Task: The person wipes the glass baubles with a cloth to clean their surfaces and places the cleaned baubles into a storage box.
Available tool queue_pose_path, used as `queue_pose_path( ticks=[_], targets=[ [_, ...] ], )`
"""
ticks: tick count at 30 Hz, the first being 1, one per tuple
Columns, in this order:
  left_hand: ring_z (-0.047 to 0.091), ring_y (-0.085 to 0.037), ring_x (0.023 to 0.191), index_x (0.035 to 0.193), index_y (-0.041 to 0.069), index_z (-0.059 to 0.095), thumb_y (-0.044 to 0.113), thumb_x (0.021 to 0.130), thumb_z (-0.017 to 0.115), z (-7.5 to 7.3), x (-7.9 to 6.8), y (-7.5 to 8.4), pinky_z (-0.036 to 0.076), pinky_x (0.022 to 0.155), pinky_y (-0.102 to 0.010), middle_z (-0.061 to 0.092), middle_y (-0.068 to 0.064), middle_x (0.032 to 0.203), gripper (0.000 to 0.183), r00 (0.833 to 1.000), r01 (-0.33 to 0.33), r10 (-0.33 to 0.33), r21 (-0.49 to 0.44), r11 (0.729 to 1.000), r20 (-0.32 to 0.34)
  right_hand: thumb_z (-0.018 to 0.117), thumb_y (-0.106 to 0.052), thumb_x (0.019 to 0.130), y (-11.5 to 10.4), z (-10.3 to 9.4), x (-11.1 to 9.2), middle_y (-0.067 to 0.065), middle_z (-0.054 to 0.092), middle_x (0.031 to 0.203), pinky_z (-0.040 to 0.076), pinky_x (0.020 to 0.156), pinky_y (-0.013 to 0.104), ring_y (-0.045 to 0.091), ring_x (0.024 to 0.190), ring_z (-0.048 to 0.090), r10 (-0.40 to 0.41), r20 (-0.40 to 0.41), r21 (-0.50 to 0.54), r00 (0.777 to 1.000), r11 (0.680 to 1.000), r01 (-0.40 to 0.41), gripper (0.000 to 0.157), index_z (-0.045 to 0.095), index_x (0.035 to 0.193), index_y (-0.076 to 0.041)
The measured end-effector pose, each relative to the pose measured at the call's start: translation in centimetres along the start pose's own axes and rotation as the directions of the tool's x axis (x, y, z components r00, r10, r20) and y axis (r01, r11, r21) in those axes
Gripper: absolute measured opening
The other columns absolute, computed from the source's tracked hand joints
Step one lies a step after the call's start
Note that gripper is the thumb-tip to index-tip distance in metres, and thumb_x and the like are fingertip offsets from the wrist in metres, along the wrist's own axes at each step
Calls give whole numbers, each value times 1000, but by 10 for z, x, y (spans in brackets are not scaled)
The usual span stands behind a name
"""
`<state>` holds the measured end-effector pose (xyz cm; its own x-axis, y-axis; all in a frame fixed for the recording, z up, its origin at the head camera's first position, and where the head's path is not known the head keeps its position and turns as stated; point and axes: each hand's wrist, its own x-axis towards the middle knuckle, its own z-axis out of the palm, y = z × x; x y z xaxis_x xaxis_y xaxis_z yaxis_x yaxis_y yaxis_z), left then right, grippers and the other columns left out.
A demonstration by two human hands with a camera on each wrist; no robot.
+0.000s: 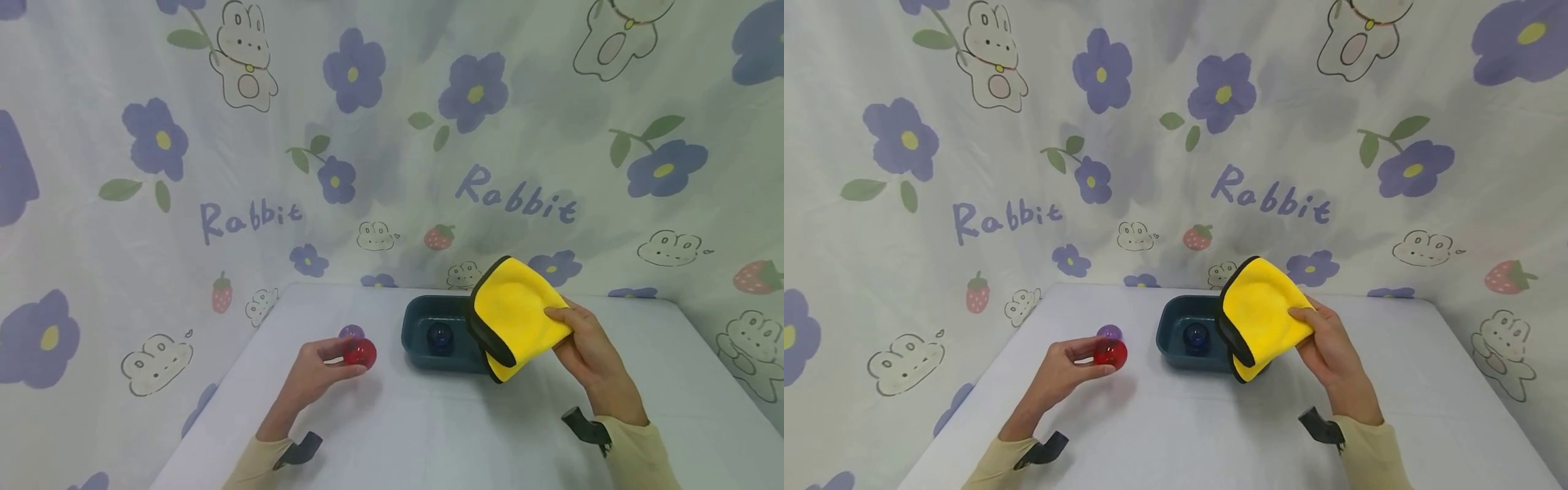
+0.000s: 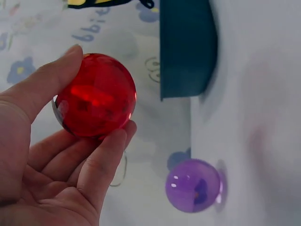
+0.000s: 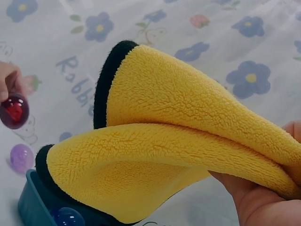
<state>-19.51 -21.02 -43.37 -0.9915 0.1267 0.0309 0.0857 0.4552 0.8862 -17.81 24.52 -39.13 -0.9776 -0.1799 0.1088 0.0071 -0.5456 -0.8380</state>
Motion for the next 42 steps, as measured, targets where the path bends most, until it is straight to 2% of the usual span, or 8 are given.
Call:
queue_pose_path(
  ticks=[9, 14, 18, 22, 29, 32, 37, 42],
  targets=[
    [70, -27, 118, 131, 18, 72, 27, 79, 91, 7, 7, 28, 64, 91, -32, 74, -6, 129, 56, 995, -100, 100, 1, 995, 9, 48, -8, 109, 1, 2, 1, -2, 53, 137, 55, 104, 20, 7, 118, 63, 6, -2, -41, 1000, 999, -7, 46, 31, 152, -6],
    [71, -25, 114, 133, 17, 71, 28, 81, 90, 13, 13, 46, 63, 89, -28, 74, -6, 128, 56, 986, -159, 159, -12, 987, 44, 48, -7, 109, 2, 3, 2, -2, 55, 137, 55, 104, 20, 7, 118, 64, -5, -1, -44, 1000, 999, 5, 43, 37, 150, -8],
    [72, -26, 113, 133, 16, 70, 24, 83, 89, 21, 19, 60, 63, 91, -29, 74, -8, 128, 54, 968, -226, 232, -71, 972, 90, 49, -8, 109, 3, 3, 2, -2, 56, 136, 55, 103, 20, 7, 117, 64, -2, -9, -63, 1000, 998, 1, 37, 46, 145, -12],
    [72, -26, 114, 132, 14, 71, 19, 83, 89, 30, 23, 71, 62, 92, -30, 75, -10, 128, 52, 952, -268, 284, -136, 954, 116, 50, -10, 109, 4, 6, 2, -3, 56, 136, 55, 103, 20, 6, 117, 63, 12, -22, -102, 1000, 995, -14, 45, 37, 152, -7],
    [73, -25, 114, 132, 13, 71, 17, 81, 89, 48, 30, 89, 62, 93, -32, 75, -9, 127, 54, 943, -291, 313, -180, 940, 111, 52, -12, 108, 5, 9, 3, -5, 54, 137, 55, 103, 19, 5, 118, 62, 28, -54, -140, 998, 990, -35, 67, 15, 163, 2],
    [74, -25, 113, 132, 13, 71, 18, 81, 89, 57, 33, 96, 62, 93, -33, 75, -9, 128, 54, 938, -299, 326, -202, 933, 116, 52, -12, 108, 6, 11, 3, -5, 55, 136, 55, 103, 19, 5, 117, 63, 29, -56, -154, 998, 987, -37, 64, 20, 162, 0],
    [74, -21, 107, 132, 13, 71, 20, 82, 89, 72, 37, 104, 63, 92, -33, 76, -9, 125, 53, 930, -296, 340, -260, 919, 140, 52, -12, 108, 10, 14, 2, -4, 59, 131, 56, 101, 20, 7, 113, 64, 29, -46, -180, 999, 983, -37, 44, 39, 150, -6],
    [74, -19, 106, 130, 14, 72, 23, 82, 89, 86, 40, 109, 62, 94, -33, 77, -8, 124, 52, 924, -290, 347, -296, 910, 160, 50, -12, 108, 14, 20, 3, -5, 61, 127, 57, 99, 20, 8, 112, 65, 42, -57, -226, 998, 973, -53, 50, 33, 154, -1]
  ],
)
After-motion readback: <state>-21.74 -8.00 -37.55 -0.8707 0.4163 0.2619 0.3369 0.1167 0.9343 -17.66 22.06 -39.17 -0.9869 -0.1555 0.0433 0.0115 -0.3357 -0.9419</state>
